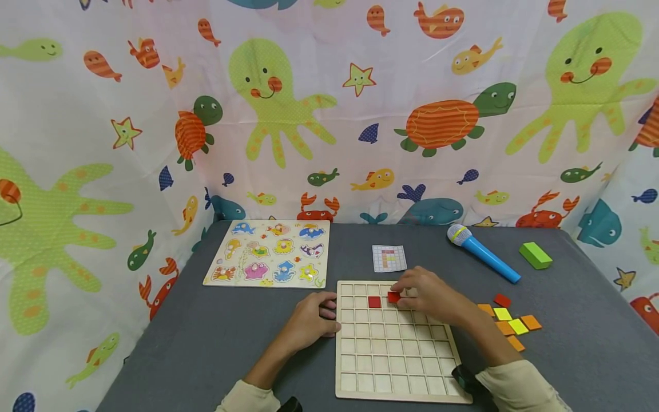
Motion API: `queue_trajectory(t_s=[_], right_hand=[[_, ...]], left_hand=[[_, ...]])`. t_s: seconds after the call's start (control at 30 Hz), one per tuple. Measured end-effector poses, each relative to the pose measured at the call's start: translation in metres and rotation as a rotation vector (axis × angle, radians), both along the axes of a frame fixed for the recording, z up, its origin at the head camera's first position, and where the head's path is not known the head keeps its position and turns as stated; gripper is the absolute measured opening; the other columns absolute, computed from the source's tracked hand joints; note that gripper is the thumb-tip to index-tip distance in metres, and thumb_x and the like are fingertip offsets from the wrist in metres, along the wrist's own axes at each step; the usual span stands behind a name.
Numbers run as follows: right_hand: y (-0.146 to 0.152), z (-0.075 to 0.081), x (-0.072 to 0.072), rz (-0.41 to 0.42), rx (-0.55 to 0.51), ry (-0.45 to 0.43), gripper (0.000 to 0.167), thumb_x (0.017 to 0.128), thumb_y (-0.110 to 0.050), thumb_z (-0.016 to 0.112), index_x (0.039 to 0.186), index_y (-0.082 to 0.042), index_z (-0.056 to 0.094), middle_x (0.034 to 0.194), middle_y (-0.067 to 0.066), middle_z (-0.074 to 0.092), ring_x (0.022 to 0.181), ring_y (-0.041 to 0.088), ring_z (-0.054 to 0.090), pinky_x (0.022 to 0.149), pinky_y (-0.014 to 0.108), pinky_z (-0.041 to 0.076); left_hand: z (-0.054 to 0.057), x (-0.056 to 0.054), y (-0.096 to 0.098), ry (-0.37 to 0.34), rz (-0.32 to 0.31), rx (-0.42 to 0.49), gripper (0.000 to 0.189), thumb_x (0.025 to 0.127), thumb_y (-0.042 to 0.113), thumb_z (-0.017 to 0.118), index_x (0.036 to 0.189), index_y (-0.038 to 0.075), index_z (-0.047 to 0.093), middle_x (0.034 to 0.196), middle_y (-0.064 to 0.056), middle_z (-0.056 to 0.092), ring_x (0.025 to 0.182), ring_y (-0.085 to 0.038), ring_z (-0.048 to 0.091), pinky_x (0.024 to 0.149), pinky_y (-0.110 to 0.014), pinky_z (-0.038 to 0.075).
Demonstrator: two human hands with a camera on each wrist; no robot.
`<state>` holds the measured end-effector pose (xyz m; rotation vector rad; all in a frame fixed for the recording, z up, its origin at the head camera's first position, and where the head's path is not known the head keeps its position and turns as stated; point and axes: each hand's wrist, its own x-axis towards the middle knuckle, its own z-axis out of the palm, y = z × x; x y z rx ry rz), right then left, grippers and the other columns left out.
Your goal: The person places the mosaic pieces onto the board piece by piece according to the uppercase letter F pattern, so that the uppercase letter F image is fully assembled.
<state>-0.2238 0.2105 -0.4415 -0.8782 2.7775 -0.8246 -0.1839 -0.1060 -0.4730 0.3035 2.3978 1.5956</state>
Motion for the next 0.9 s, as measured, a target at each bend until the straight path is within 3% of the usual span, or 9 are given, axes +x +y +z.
queue_trajectory(t_s=[0.9], right_hand=[[-0.015,-0.007,-0.005,0.009,0.032,0.031,0.022,0.095,-0.016,0.08,0.117,-0.012,0.081,0.113,-0.003,0.071,0.11,0.022,0.057,0.092,0.045,0.055]], left_hand=[[-0.003,-0.001,0.0,-0.001,0.001,-0.005,0.065,0.085,-0.004,0.083,0.144,-0.007,0.057,0.12,-0.016,0.062,0.104,-0.026,0.068,0.069,-0.032,0.067]])
